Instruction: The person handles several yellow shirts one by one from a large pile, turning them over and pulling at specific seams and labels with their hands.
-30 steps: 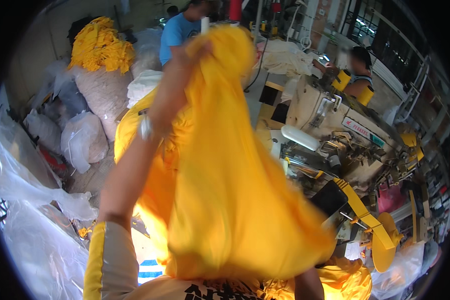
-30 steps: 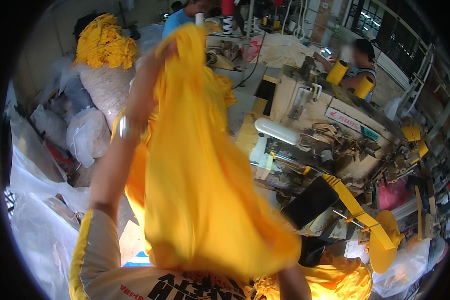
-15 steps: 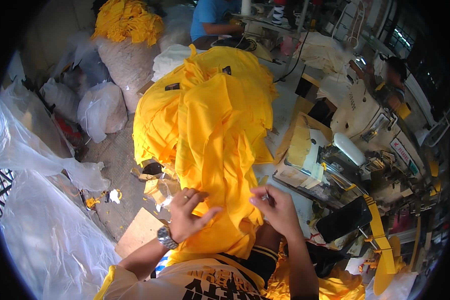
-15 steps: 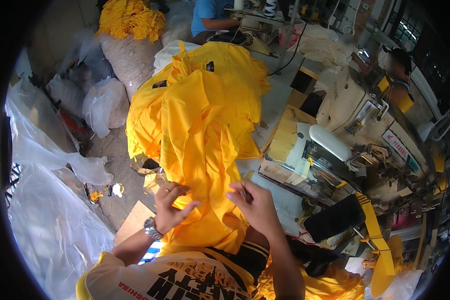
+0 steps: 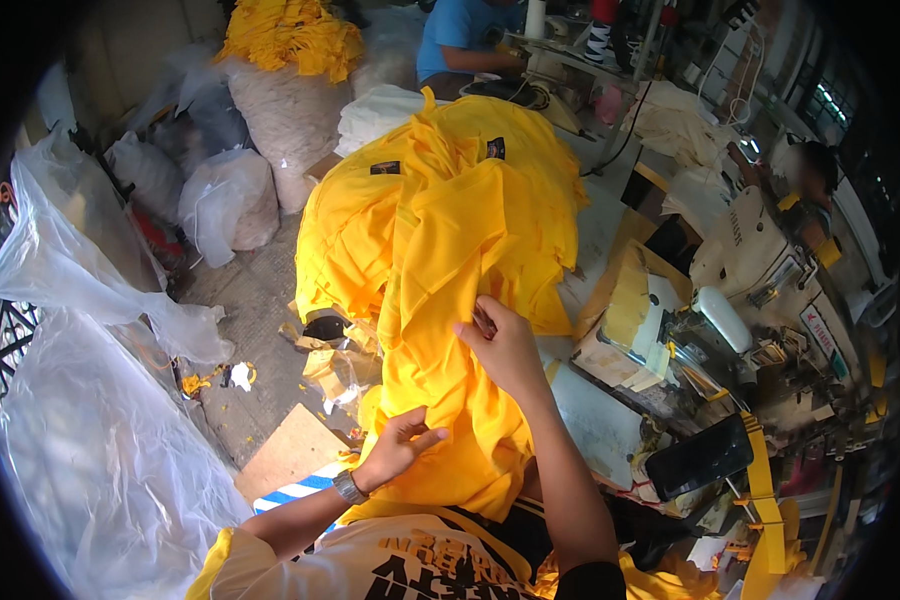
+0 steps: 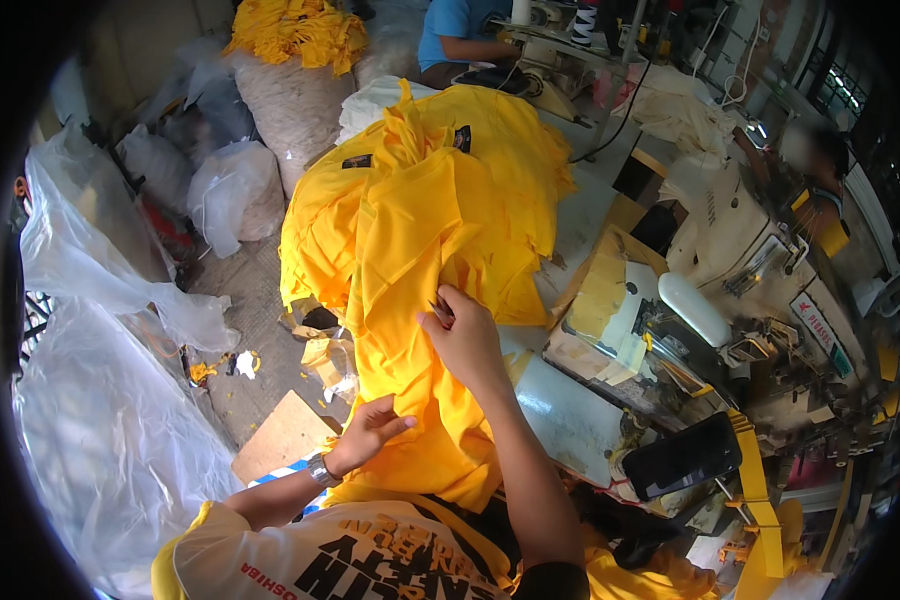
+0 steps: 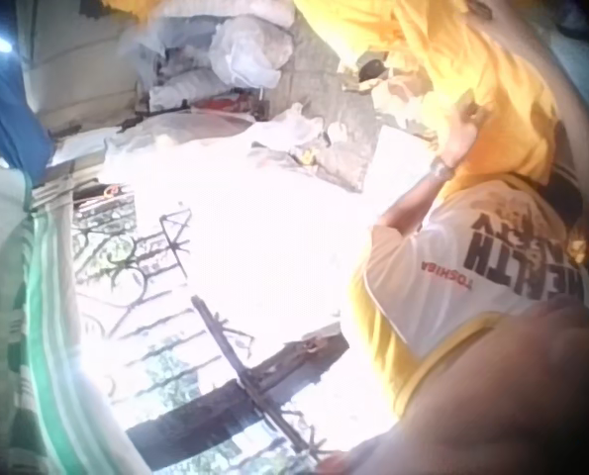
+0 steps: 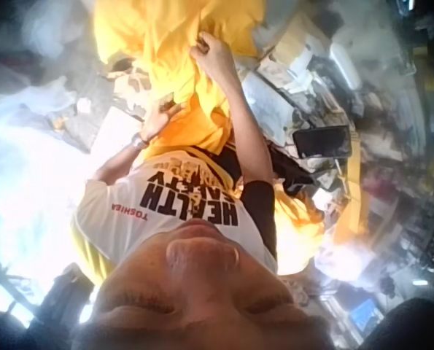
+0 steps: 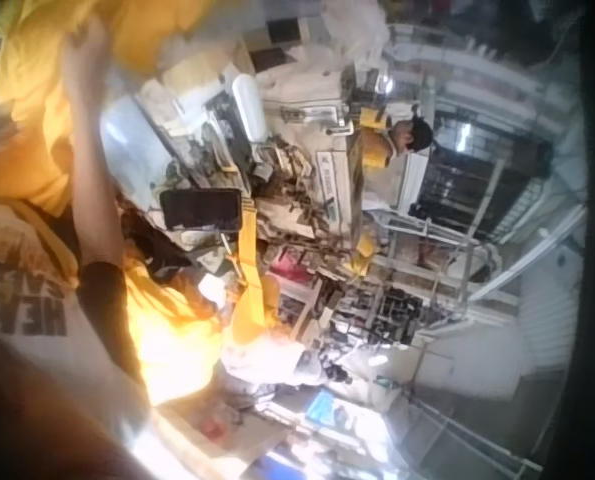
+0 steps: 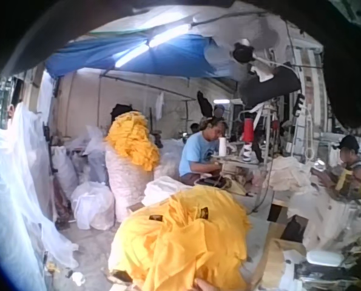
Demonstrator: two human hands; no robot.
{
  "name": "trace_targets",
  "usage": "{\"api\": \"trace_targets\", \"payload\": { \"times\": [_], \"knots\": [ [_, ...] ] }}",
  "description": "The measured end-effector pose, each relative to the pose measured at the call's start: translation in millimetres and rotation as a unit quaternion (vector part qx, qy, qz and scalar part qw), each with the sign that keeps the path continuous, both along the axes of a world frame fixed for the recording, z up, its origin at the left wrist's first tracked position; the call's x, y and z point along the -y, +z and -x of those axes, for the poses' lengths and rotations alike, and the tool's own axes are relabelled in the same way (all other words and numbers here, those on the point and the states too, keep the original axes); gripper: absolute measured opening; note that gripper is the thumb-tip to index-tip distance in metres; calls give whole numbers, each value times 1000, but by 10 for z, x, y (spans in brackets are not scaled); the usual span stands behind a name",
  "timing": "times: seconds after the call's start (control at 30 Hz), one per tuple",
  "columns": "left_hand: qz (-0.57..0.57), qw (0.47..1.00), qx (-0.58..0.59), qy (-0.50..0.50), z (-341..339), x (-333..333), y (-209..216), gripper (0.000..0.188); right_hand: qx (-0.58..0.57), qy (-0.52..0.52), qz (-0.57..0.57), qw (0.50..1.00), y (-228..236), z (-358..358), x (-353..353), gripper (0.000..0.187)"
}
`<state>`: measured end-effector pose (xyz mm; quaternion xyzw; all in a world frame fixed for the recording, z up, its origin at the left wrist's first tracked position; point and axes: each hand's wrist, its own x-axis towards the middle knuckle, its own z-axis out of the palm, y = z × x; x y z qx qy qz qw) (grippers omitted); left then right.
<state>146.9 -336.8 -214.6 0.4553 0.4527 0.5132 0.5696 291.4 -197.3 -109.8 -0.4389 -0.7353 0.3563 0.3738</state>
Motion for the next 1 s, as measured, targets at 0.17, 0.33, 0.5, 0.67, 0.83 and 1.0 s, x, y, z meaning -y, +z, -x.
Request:
{"api": "trace_targets", "payload": {
  "times": [0.17,0.33,0.5,0.67,0.83,1.0],
  "knots": [
    [57,987,81,123,742,-57,173,11,0,26,50,998,-84,-139,120,26],
    [-121,897,-11,425,2162,-278,832,10,-89,-102,-38,990,241,-550,312,19],
    [-304,763,-236,519,3398,-336,1990,14,-7,-280,-166,946,364,-892,666,11],
    [-375,745,-303,460,2038,-928,2848,17,148,-127,-205,959,57,-124,786,37],
    [-350,735,-386,434,2447,-789,2665,16,43,-112,-127,985,-295,-181,513,20],
    [-345,491,-571,560,4018,-485,2821,20,-175,-73,136,972,283,-1207,1143,11]
  ]
}}
